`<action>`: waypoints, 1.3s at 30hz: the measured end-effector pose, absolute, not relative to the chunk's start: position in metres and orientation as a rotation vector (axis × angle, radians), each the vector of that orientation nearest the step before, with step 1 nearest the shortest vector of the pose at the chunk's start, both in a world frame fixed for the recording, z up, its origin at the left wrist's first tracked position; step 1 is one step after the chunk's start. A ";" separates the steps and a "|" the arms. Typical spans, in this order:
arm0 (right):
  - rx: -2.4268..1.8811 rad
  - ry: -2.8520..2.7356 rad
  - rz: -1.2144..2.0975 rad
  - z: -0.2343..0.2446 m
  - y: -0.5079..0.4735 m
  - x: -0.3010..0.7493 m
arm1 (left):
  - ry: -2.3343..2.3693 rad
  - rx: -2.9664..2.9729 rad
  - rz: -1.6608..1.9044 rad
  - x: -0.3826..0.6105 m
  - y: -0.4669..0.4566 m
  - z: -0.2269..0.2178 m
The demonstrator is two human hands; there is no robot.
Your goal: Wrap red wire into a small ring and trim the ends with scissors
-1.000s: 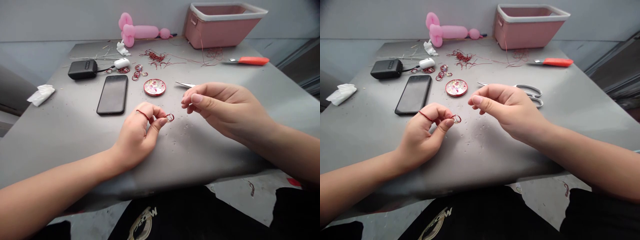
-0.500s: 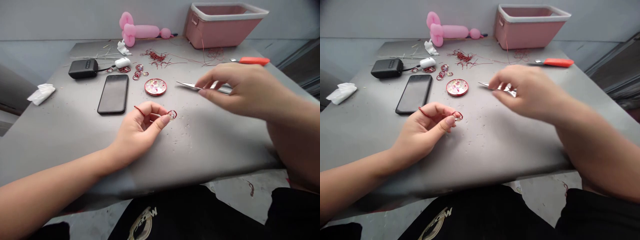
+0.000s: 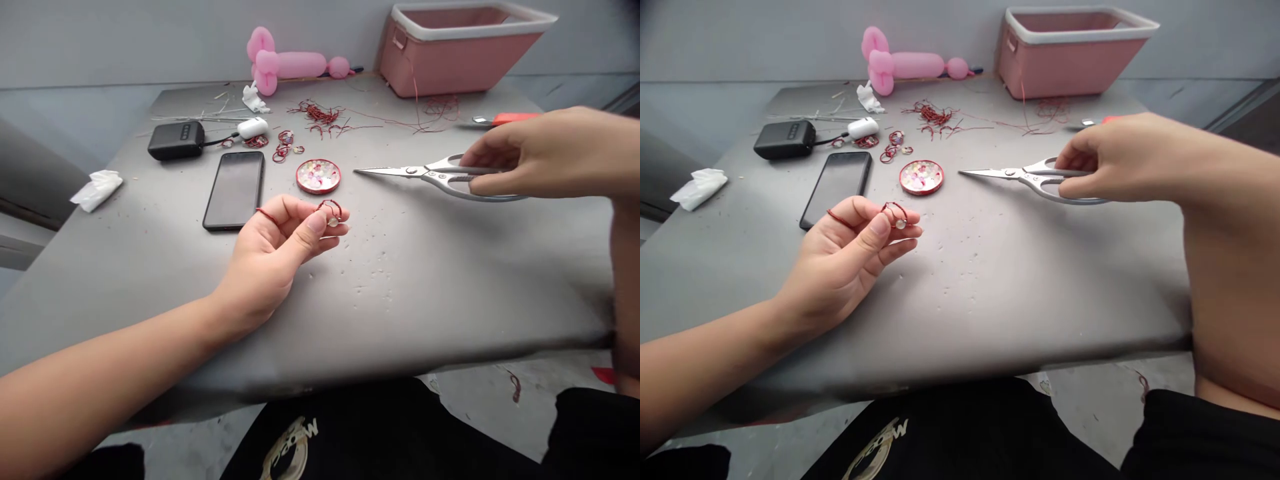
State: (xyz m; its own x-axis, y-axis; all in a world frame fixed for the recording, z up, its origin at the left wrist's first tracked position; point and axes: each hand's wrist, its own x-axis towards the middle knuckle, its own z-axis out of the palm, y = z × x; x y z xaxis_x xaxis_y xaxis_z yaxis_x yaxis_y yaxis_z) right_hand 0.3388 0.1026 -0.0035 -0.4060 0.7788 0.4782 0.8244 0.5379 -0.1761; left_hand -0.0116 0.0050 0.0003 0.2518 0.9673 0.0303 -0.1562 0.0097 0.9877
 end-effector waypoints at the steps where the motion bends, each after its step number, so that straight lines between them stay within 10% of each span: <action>1: -1.310 -2.403 -0.132 0.003 0.104 0.333 | 0.920 1.234 1.104 -0.012 0.005 0.000; 39: -1.206 -2.323 -0.516 -0.004 0.021 0.222 | 0.825 1.283 1.412 -0.012 0.001 -0.006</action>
